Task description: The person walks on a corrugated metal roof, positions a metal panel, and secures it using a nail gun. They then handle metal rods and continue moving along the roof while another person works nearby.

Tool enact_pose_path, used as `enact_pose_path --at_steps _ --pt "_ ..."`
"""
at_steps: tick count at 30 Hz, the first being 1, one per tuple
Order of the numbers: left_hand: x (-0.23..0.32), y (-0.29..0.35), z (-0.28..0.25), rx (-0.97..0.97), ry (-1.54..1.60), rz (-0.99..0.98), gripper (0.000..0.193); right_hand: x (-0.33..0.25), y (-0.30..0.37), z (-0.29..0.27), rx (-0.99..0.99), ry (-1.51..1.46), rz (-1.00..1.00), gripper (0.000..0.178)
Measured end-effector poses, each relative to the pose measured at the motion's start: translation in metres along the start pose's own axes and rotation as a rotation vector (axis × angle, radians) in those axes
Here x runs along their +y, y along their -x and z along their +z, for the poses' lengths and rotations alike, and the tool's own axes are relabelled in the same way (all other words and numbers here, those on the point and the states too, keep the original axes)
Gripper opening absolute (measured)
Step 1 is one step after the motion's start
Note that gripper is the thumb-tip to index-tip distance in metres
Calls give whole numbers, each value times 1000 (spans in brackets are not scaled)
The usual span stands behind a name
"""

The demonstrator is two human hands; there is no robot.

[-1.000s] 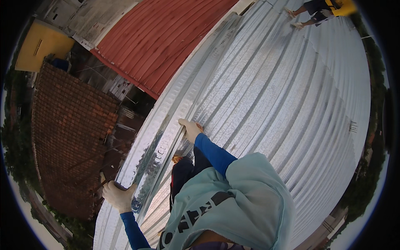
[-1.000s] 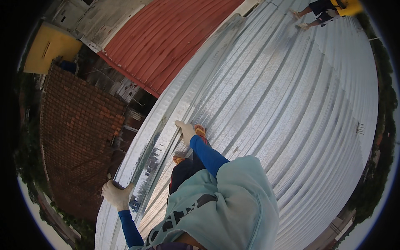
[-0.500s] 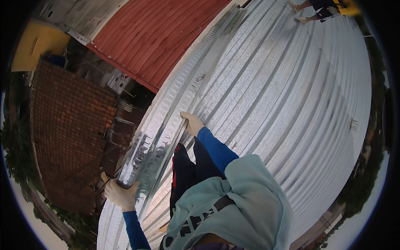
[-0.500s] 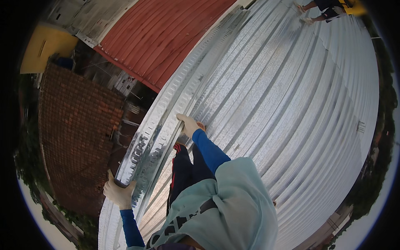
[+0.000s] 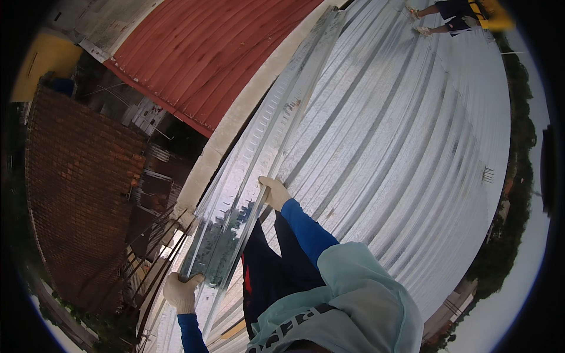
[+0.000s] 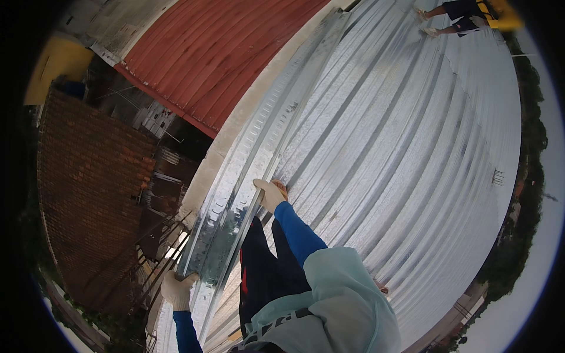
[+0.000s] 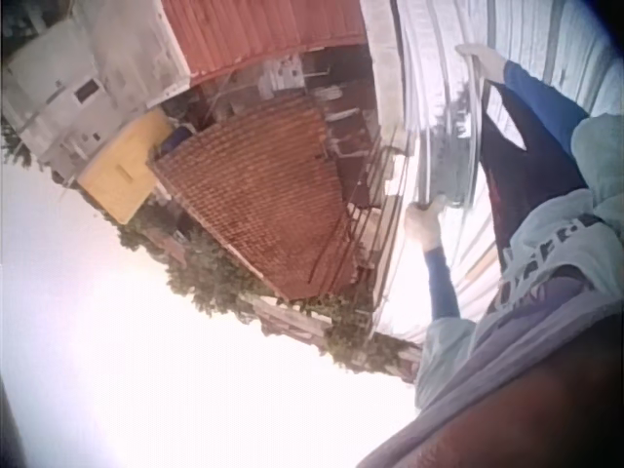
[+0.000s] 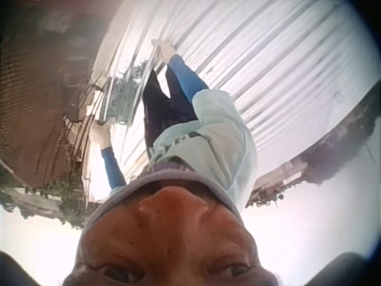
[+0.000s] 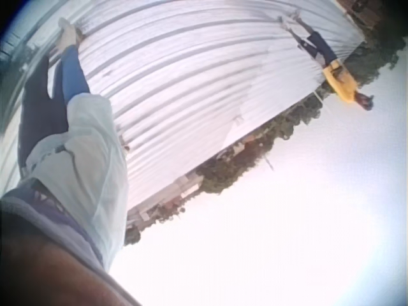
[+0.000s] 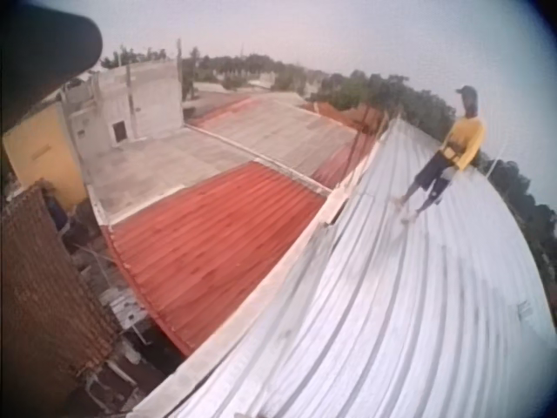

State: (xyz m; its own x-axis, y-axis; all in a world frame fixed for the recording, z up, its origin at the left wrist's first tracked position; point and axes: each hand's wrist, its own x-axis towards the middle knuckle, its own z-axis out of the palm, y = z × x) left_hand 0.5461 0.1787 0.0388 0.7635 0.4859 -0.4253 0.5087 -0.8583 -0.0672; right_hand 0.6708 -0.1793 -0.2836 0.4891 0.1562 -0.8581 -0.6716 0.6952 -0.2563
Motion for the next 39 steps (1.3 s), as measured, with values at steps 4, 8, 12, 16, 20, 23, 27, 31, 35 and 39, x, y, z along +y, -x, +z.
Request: enact_pose_path --at_steps 4,8,12,16,20,23,27,31,35,39 --pt "-25 -10 56 -32 74 -18 59 19 -16 -3 35 12 47 18" --pt "-33 -10 87 38 66 40 49 28 -32 1 -29 -86 143 21" --pt "-47 -13 129 128 28 60 46 39 -47 7 -54 -74 152 25" --pt "-54 -24 160 137 53 75 44 57 -83 -17 -110 -22 155 28" --pt "-58 -39 189 115 58 66 41 71 -117 -24 -101 -9 138 35" --pt "-63 -50 215 138 48 91 39 78 -140 -30 -117 -33 132 38" --pt "-64 -68 241 141 82 76 39 87 -164 -39 -95 -13 135 36" --pt "-64 -87 270 163 59 88 40 91 -190 -47 -115 5 106 33" --pt "-49 -109 292 180 19 96 43 82 -216 -48 -83 22 74 34" --pt "-17 -146 310 178 101 133 42 59 -256 -63 -138 68 12 34"
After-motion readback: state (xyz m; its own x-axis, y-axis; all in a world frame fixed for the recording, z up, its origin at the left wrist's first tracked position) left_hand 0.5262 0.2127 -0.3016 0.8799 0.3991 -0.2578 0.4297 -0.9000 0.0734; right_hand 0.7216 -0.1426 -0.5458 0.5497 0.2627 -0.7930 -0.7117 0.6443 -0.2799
